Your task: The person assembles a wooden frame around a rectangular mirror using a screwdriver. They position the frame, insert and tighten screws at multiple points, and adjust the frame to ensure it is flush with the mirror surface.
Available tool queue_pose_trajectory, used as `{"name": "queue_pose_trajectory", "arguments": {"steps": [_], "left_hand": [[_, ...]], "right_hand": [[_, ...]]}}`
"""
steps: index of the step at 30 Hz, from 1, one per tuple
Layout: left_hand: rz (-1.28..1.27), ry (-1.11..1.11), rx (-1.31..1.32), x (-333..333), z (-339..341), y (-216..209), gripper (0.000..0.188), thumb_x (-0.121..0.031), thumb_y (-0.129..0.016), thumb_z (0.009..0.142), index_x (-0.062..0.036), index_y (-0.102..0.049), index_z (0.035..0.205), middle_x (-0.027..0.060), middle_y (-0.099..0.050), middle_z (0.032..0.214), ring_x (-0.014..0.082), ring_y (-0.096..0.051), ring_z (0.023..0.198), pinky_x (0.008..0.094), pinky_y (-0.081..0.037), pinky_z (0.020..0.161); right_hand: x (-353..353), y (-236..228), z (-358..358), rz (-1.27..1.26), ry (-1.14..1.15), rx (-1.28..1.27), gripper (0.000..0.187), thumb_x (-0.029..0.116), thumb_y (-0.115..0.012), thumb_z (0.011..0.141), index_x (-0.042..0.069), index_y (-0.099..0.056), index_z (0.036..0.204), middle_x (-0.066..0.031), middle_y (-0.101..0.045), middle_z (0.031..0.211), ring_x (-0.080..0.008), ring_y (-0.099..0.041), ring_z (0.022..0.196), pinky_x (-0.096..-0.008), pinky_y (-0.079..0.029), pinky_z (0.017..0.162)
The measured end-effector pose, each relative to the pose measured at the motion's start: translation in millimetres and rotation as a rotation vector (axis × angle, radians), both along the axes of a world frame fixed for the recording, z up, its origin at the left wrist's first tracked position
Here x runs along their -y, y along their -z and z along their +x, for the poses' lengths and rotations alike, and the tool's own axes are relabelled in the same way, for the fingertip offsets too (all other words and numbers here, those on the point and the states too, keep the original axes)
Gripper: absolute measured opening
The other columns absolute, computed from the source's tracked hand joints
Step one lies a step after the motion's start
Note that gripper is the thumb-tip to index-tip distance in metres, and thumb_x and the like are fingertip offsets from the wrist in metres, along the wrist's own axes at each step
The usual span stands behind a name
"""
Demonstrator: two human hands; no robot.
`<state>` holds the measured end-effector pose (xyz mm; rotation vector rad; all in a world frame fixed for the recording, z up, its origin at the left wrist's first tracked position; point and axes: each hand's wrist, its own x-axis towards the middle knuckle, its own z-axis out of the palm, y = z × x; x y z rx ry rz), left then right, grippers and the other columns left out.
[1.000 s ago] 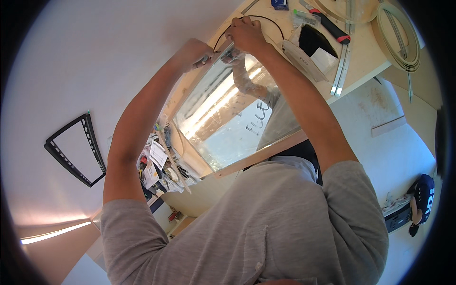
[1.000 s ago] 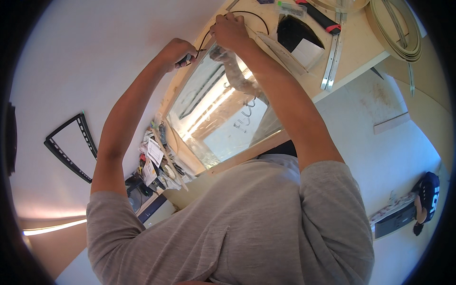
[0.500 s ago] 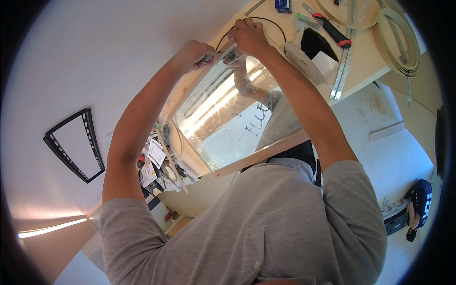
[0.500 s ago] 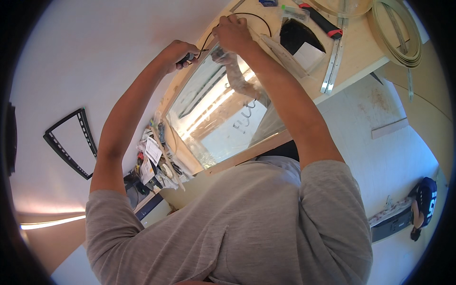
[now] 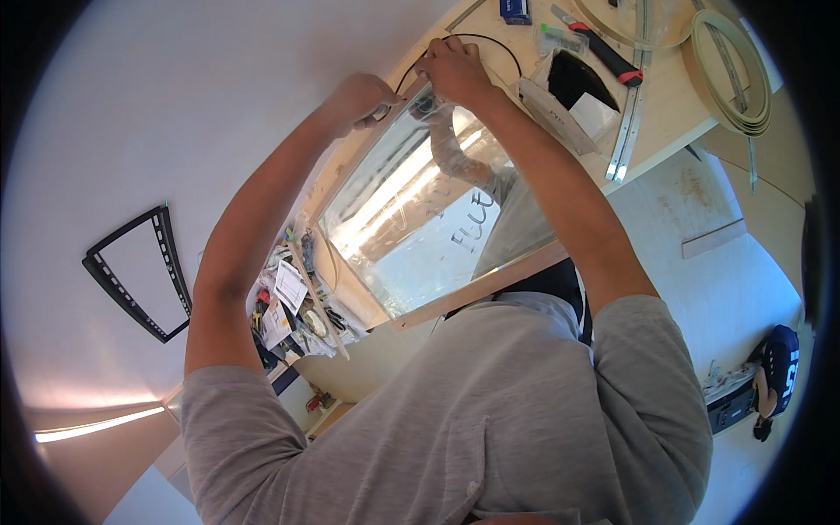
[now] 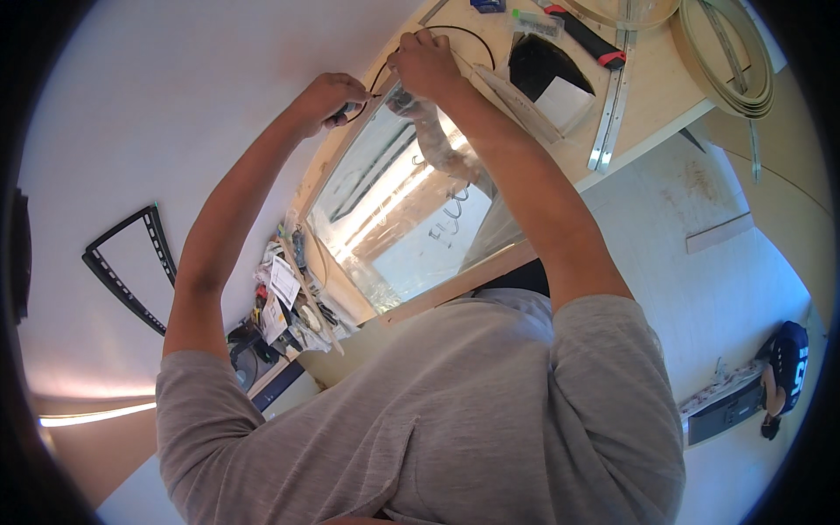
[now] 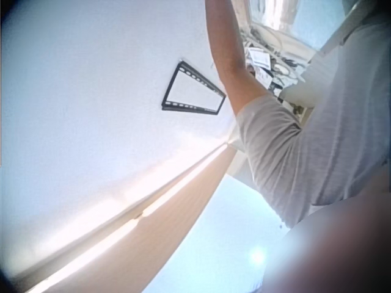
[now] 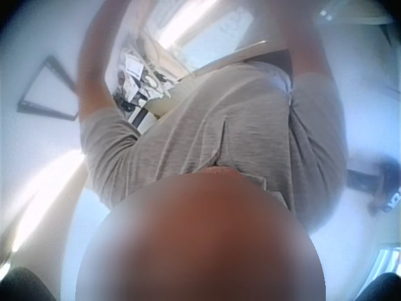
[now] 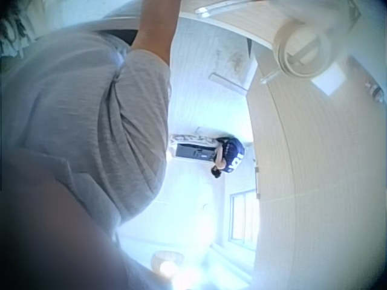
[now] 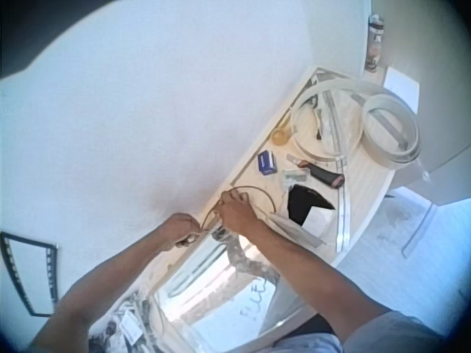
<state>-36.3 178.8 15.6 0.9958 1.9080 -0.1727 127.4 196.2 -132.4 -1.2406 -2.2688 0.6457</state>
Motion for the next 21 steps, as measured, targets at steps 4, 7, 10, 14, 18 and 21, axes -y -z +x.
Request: {"name": "queue_pose_trajectory", "arguments": {"steps": [4, 7, 10, 14, 18, 21], "left_hand": [[-0.014, 0.206, -0.143, -5.7, 6.4, 6.1, 0.024, -0.013, -0.071, 0.077, -0.001, -0.069, 0.097, 0.0101, -0.068, 0.077, 0.0215, -0.06, 0.065, 0.0355, -0.05, 0.063], [0.15, 1.025, -0.445, -1.6, 9.9, 11.1, 0.027, -0.015, -0.072, 0.076, -0.0035, -0.07, 0.101, 0.0104, -0.07, 0.08, 0.024, -0.065, 0.069, 0.036, -0.051, 0.065], [0.232, 1.477, -0.531, 9.2, 6.6, 7.3, 0.031, -0.019, -0.073, 0.078, -0.0067, -0.071, 0.106, 0.0107, -0.073, 0.086, 0.0268, -0.069, 0.075, 0.0369, -0.052, 0.067], [0.303, 1.101, -0.44, 6.5, 3.1, 4.9, 0.03, -0.023, -0.072, 0.082, -0.0064, -0.071, 0.107, 0.011, -0.072, 0.087, 0.0256, -0.069, 0.073, 0.0362, -0.052, 0.065], [-0.044, -0.114, -0.017, 4.4, -2.3, 1.8, 0.025, -0.023, -0.07, 0.083, 0.0005, -0.071, 0.093, 0.011, -0.066, 0.071, 0.0204, -0.063, 0.062, 0.0349, -0.049, 0.056], [-0.027, 0.001, 0.015, 3.7, 0.8, 2.7, 0.024, -0.019, -0.069, 0.08, 0.0036, -0.069, 0.088, 0.0104, -0.062, 0.068, 0.017, -0.058, 0.057, 0.0349, -0.047, 0.052]], "right_hand": [[1.1, 3.1, 0.4, 0.006, 0.002, -0.027, 0.016, 0.018, -0.064, 0.088, 0.024, -0.074, 0.099, 0.0011, -0.058, 0.109, -0.0228, -0.047, 0.114, -0.045, -0.032, 0.094], [0.3, 5.3, -0.8, 0.025, 0.014, -0.022, 0.016, 0.018, -0.063, 0.088, 0.024, -0.074, 0.099, 0.0008, -0.058, 0.11, -0.0235, -0.047, 0.115, -0.0453, -0.033, 0.094], [0.0, 5.7, -0.8, 0.023, -0.008, -0.008, 0.016, 0.018, -0.063, 0.089, 0.024, -0.073, 0.099, 0.0002, -0.059, 0.111, -0.0243, -0.046, 0.116, -0.0459, -0.033, 0.094], [0.1, 3.5, -0.8, 0.016, 0.006, 0.0, 0.016, 0.018, -0.063, 0.088, 0.024, -0.073, 0.099, -0.0004, -0.059, 0.112, -0.0249, -0.046, 0.116, -0.0457, -0.033, 0.094], [1.1, 3.3, -0.1, 0.041, 0.003, 0.018, 0.015, 0.023, -0.063, 0.09, 0.026, -0.075, 0.098, -0.0002, -0.06, 0.11, -0.0246, -0.047, 0.116, -0.045, -0.034, 0.094], [1.2, 5.8, -1.5, 0.093, 0.021, 0.025, 0.015, 0.026, -0.063, 0.091, 0.027, -0.076, 0.097, -0.0002, -0.061, 0.109, -0.0244, -0.048, 0.116, -0.0448, -0.035, 0.093]]}}
